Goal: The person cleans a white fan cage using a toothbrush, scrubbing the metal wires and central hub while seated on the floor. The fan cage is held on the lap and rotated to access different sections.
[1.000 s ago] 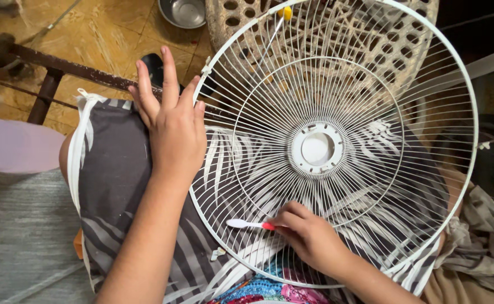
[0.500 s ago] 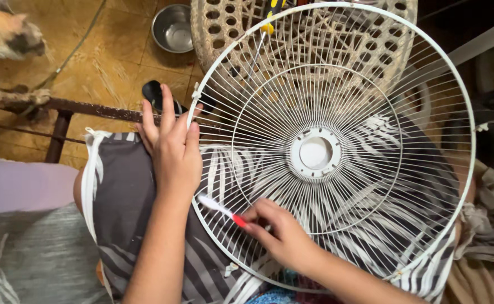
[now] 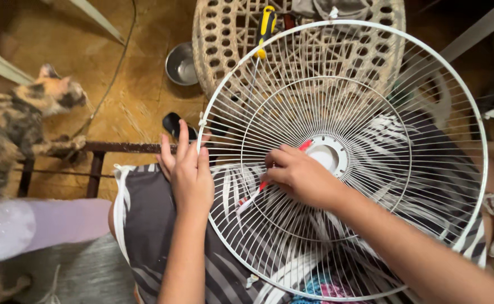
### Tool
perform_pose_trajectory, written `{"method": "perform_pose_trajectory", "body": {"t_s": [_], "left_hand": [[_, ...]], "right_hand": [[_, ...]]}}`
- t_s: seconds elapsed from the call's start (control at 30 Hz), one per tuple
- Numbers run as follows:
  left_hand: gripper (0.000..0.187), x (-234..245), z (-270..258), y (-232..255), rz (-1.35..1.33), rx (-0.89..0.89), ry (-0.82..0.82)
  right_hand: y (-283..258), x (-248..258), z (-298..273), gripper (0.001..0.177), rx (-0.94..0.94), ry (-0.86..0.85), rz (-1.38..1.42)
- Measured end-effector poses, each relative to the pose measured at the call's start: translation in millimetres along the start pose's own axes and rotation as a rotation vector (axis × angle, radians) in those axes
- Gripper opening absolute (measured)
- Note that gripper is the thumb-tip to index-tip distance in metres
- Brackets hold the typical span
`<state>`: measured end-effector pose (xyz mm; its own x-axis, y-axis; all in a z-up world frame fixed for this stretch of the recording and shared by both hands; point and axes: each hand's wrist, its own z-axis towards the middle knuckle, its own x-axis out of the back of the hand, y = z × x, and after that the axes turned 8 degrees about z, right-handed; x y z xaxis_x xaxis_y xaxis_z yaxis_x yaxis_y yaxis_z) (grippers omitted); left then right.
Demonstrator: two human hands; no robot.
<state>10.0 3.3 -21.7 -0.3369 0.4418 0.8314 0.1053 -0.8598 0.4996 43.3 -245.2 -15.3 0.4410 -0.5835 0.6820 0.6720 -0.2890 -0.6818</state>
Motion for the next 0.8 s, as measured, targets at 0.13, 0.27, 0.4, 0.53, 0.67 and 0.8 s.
{"method": "perform_pose_trajectory", "body": {"t_s": [0.13, 0.27, 0.4, 0.53, 0.67, 0.8], "left_hand": [[0.033, 0.6, 0.2, 1.3, 0.028, -0.018, 0.012], [0.034, -0.9, 0.6, -1.0, 0.032, -0.018, 0.01], [0.035, -3.1, -0.6, -2.6, 0.047, -0.032, 0.018], [0.033, -2.5, -0.9, -4.8, 0.05, -0.049, 0.029], [0.032, -1.7, 0.2, -3.1, 0.06, -0.041, 0.023], [0.032, 0.7, -2.2, -2.6, 0.024, -0.054, 0.023]], "right_hand": [[20.4, 13.3, 15.8, 0.02, 0.123, -0.078, 0.049], [28.0, 15.8, 20.7, 0.016, 0.077, -0.082, 0.015], [50.3, 38.3, 20.8, 0.011, -0.069, 0.115, -0.138], [72.3, 74.3, 13.9, 0.008, -0.383, 0.476, -0.291], [57.4, 71.2, 11.5, 0.008, -0.441, 0.638, -0.237], [27.3, 31.3, 10.9, 0.008, -0.297, 0.434, -0.188]]}}
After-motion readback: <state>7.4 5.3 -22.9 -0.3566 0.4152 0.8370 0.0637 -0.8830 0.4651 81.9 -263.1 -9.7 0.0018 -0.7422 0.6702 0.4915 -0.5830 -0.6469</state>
